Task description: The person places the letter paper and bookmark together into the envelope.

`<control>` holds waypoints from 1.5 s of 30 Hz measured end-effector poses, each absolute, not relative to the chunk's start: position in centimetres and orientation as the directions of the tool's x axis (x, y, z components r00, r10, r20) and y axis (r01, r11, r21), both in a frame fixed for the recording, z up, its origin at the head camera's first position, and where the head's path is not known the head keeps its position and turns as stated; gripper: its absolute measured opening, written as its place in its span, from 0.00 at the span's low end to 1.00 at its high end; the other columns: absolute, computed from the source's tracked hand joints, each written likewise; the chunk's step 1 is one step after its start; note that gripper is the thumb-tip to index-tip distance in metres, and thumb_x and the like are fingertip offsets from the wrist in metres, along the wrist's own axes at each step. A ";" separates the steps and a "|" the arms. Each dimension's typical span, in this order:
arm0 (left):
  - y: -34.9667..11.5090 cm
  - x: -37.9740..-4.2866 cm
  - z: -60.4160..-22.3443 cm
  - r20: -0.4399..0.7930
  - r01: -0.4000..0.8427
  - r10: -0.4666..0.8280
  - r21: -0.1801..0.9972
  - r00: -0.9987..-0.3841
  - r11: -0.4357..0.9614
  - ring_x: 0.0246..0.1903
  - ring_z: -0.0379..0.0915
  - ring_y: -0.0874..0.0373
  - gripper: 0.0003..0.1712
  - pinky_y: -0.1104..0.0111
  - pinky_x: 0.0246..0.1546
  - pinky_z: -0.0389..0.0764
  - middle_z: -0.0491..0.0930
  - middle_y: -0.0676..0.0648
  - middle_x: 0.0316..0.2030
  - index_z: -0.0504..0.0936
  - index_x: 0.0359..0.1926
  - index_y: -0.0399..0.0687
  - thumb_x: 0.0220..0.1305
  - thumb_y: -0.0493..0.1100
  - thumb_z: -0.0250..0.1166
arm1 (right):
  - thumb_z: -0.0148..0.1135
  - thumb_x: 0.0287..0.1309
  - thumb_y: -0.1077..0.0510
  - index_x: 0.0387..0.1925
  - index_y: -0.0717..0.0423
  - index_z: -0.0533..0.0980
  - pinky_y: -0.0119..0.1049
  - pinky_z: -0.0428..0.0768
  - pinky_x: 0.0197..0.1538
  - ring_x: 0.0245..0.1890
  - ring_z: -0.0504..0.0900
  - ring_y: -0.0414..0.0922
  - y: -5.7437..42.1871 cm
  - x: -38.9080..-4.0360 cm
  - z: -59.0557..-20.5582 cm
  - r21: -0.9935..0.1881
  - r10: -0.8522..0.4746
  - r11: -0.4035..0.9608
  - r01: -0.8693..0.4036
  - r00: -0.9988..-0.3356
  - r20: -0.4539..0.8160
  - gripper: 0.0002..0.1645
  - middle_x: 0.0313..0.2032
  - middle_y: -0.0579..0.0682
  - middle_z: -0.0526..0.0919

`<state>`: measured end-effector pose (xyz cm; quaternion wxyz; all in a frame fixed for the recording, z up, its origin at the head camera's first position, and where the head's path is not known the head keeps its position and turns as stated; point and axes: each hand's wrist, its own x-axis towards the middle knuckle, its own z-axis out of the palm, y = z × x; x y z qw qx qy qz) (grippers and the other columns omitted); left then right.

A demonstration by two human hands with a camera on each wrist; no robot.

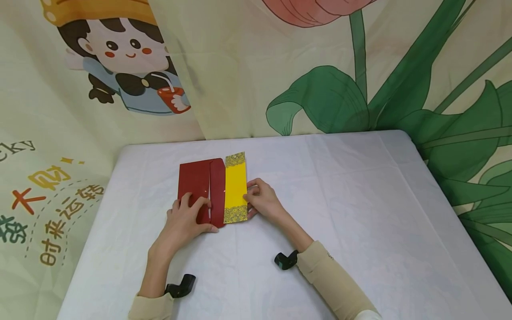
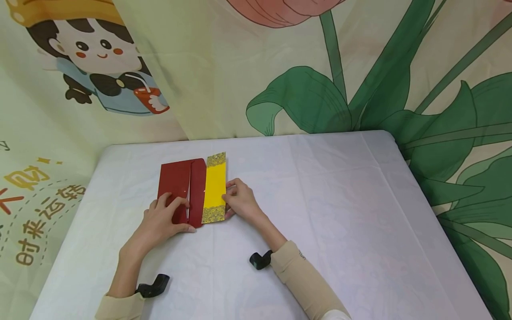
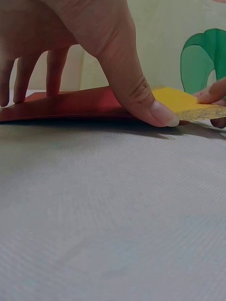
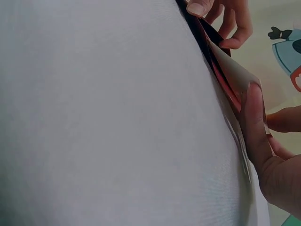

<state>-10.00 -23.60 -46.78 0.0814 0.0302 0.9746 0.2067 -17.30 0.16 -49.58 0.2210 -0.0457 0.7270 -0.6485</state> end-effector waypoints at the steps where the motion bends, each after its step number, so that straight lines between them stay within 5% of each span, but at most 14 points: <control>1: -23.6 -10.0 -46.8 -0.147 0.025 0.093 0.409 -0.985 0.912 0.67 0.50 0.20 0.38 0.25 0.61 0.60 0.57 0.24 0.70 0.75 0.58 0.54 0.49 0.57 0.82 | 0.62 0.68 0.65 0.60 0.62 0.69 0.45 0.87 0.26 0.20 0.83 0.46 0.2 -17.3 -49.6 -0.964 -0.354 0.149 0.218 -0.899 -0.258 0.22 0.34 0.56 0.82; 45: -23.6 -10.1 -46.7 -0.181 0.003 0.084 0.407 -0.980 0.914 0.67 0.49 0.19 0.40 0.25 0.63 0.58 0.55 0.24 0.71 0.75 0.61 0.53 0.50 0.57 0.81 | 0.62 0.70 0.63 0.59 0.58 0.69 0.42 0.86 0.25 0.18 0.84 0.47 -2.8 -17.2 -49.5 -0.962 -0.423 0.217 0.168 -0.872 -0.248 0.19 0.32 0.55 0.84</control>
